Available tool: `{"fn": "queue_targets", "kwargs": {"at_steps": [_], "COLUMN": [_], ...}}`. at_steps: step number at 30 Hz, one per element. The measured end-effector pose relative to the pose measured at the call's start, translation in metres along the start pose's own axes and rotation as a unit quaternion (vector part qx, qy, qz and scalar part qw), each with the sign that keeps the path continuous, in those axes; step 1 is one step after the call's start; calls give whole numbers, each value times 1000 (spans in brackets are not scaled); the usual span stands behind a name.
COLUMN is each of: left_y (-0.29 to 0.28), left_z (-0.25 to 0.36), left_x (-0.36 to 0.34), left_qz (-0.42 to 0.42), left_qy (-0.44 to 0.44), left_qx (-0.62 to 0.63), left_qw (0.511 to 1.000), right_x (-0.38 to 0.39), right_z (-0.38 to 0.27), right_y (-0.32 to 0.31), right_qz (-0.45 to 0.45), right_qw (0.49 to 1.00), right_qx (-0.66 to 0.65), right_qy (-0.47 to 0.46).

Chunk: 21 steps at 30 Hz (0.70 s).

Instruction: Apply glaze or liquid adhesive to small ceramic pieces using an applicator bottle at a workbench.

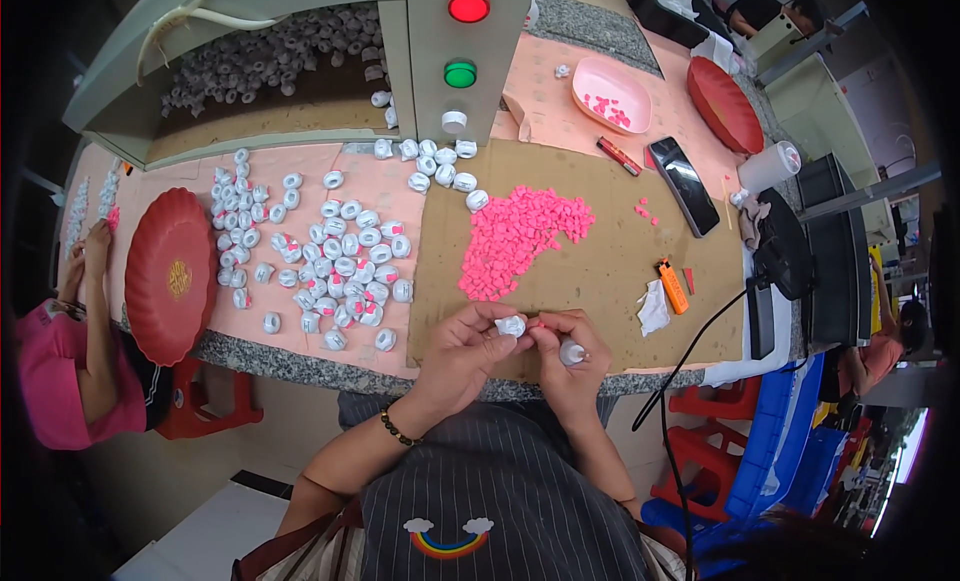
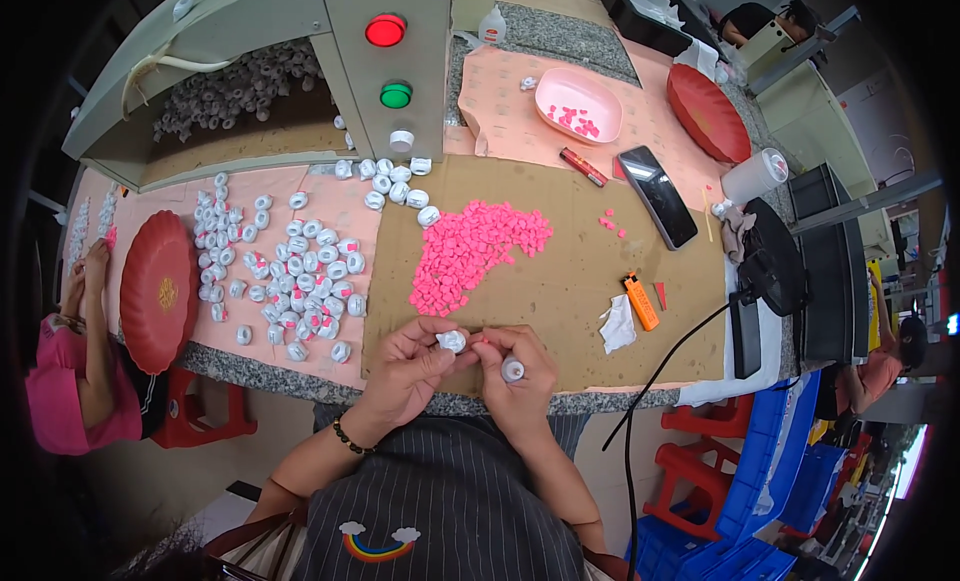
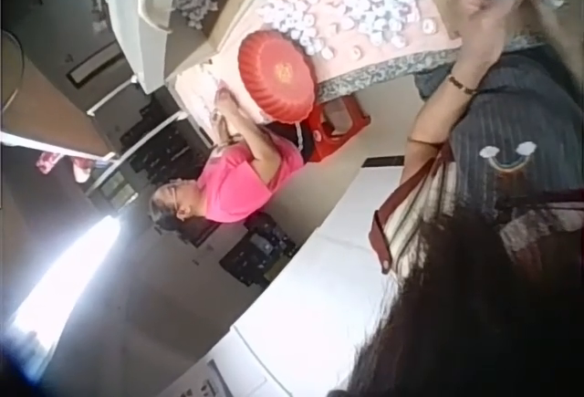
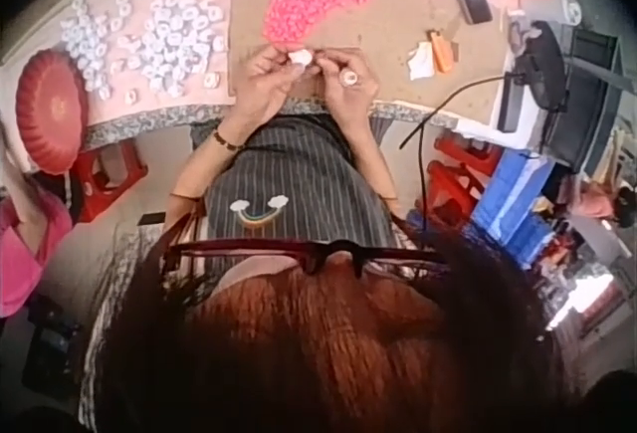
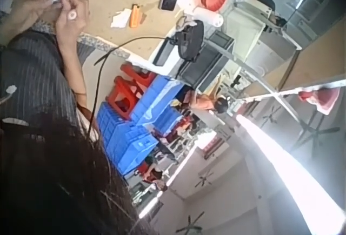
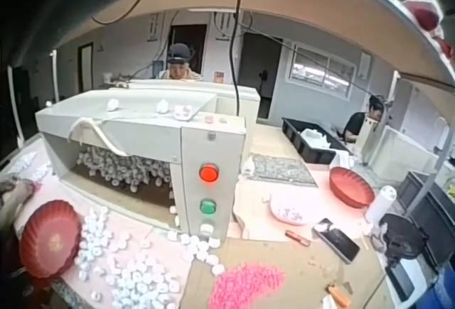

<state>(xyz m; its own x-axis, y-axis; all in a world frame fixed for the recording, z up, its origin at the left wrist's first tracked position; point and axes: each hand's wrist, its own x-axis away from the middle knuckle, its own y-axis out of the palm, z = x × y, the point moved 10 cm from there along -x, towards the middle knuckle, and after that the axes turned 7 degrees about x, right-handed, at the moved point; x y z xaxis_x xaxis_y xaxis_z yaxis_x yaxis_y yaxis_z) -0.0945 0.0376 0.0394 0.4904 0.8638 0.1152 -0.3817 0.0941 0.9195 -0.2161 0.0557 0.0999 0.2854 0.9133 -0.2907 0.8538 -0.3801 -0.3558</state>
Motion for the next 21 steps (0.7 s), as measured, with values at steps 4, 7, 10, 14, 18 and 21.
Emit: {"fn": "queue_targets", "kwargs": {"at_steps": [4, 7, 10, 14, 18, 21], "left_y": [1, 0, -3, 1, 1, 5], "left_z": [-4, 8, 20, 22, 23, 28], "left_x": [3, 2, 3, 3, 5, 6], "left_qz": [38, 33, 18, 13, 10, 12], "left_qy": [-42, 7, 69, 85, 92, 110], "left_qx": [43, -89, -251, -268, -260, -326], "left_qw": [997, 995, 965, 959, 961, 939], "right_x": [-1, 0, 3, 7, 11, 11], "right_z": [-11, -12, 12, 26, 27, 25], "right_y": [-2, -5, 1, 19, 25, 25], "right_qz": [-18, -11, -49, -100, -81, -94], "right_qw": [996, 998, 992, 965, 951, 954], "right_qx": [63, 14, -88, -182, -232, -200], "right_qy": [-67, -63, 78, 159, 190, 203]}}
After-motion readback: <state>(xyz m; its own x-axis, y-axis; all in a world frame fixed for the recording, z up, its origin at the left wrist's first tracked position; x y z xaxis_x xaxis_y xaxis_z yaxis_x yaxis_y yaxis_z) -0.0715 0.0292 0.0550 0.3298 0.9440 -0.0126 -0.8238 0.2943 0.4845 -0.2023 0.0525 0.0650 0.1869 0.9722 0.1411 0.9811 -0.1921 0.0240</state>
